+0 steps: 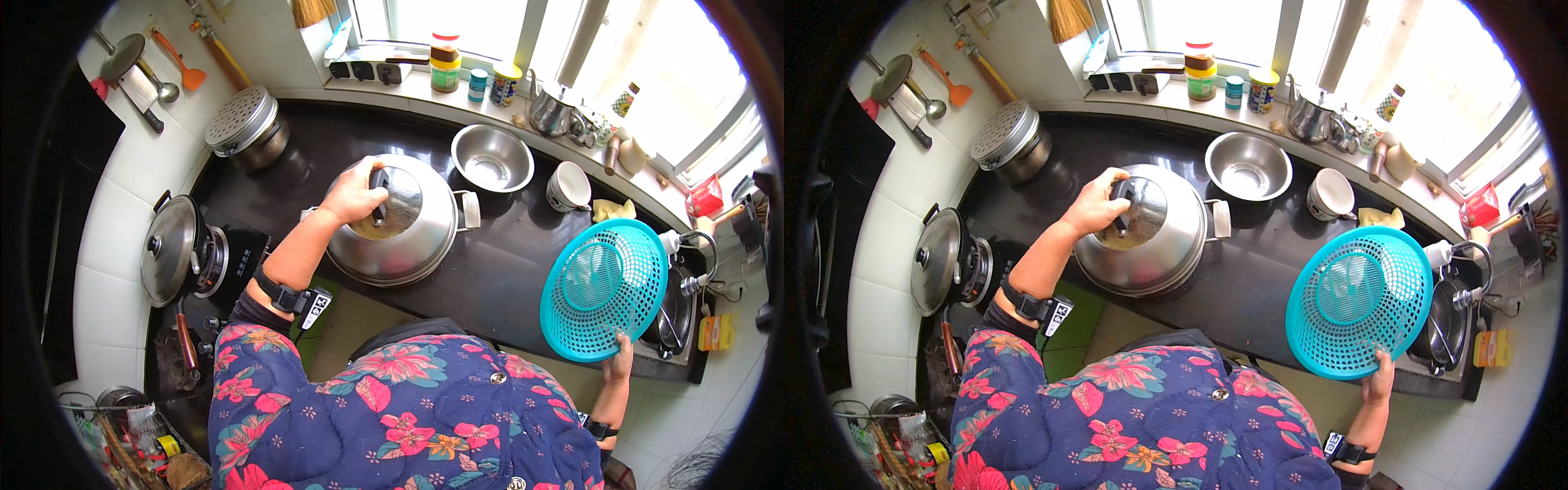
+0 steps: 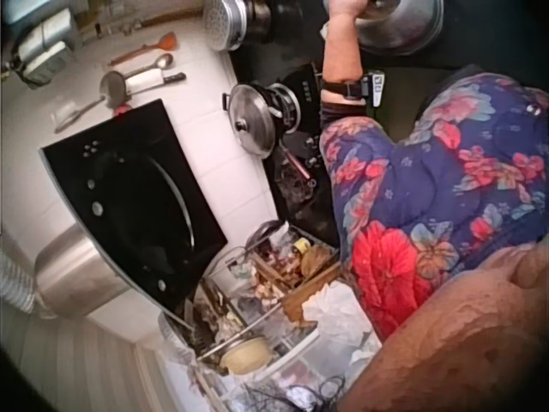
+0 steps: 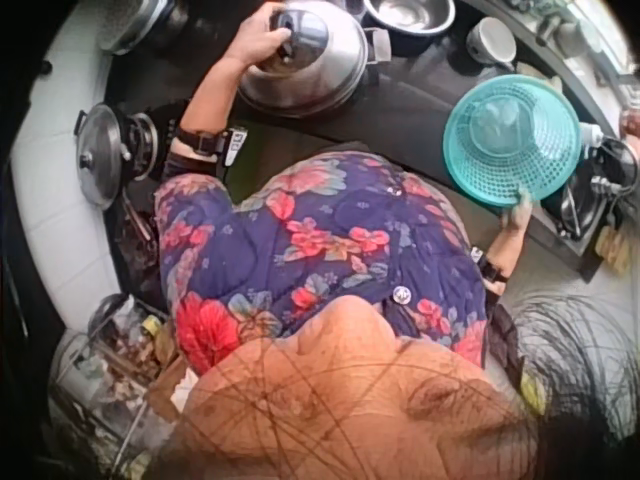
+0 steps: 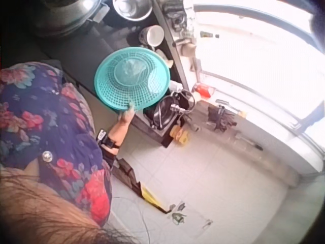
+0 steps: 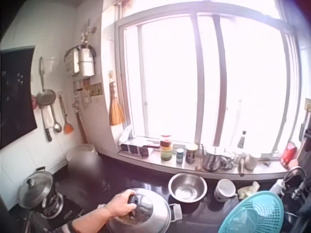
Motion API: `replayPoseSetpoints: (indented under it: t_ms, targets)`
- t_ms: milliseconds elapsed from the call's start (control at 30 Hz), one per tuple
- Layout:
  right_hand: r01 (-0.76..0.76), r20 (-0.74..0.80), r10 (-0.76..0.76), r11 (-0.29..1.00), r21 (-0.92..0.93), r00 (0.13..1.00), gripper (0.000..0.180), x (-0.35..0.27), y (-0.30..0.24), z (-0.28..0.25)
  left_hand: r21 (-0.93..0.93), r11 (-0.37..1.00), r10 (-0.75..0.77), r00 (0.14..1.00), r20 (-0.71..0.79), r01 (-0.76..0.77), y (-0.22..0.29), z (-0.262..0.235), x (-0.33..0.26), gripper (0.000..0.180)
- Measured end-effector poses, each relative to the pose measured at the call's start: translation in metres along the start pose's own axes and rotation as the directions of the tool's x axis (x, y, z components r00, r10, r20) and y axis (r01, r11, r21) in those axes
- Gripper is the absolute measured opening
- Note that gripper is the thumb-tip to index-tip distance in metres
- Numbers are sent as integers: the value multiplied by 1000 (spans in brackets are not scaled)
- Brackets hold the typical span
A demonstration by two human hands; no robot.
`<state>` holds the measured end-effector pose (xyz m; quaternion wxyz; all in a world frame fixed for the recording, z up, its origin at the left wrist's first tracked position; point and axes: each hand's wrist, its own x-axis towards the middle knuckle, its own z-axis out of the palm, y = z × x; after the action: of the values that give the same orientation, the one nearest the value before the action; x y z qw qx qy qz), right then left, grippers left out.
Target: The person arranges chopsticks and plates on a dining table, then carries a basket of buns and two bowls of food to the refrigerator and places them inside. Later, the person opens a steamer pot, transfers steamed buns into a basket, and returns the basket to the dining table.
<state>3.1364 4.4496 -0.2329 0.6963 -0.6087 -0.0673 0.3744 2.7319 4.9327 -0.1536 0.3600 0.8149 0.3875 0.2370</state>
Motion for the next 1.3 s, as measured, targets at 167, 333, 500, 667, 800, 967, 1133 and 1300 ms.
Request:
replayPoseSetpoints:
  t_ms: [167,333,500,667,800,967,1133,1300]
  targets:
    - [47,-101,-42,998,40,994,34,-33,1,-26,-426,893,-126,989,71,145,-7,1,-2,42]
    - [48,-182,-33,996,81,983,35,-53,5,-26,-648,758,-147,988,-47,82,10,-21,-1,39]
    - [23,-106,-13,995,96,994,36,-44,9,6,-716,671,-38,956,-292,-193,15,-78,13,37]
    - [11,-170,-3,999,44,985,34,-38,20,35,-553,774,1,874,-486,-309,-14,-140,14,36]
    - [-33,-198,35,999,14,980,32,-38,34,50,-390,881,-22,799,-601,-269,-64,-165,23,40]
    - [-95,-200,96,995,14,975,28,-37,51,63,-340,934,-166,710,-685,-110,-132,-174,30,44]
    - [-210,-281,173,972,-107,944,23,-35,61,60,-234,972,-154,667,-729,-32,-180,-174,29,44]
    - [-344,-214,301,916,-208,929,28,-24,73,62,-293,955,-240,692,-681,43,-203,-162,28,44]
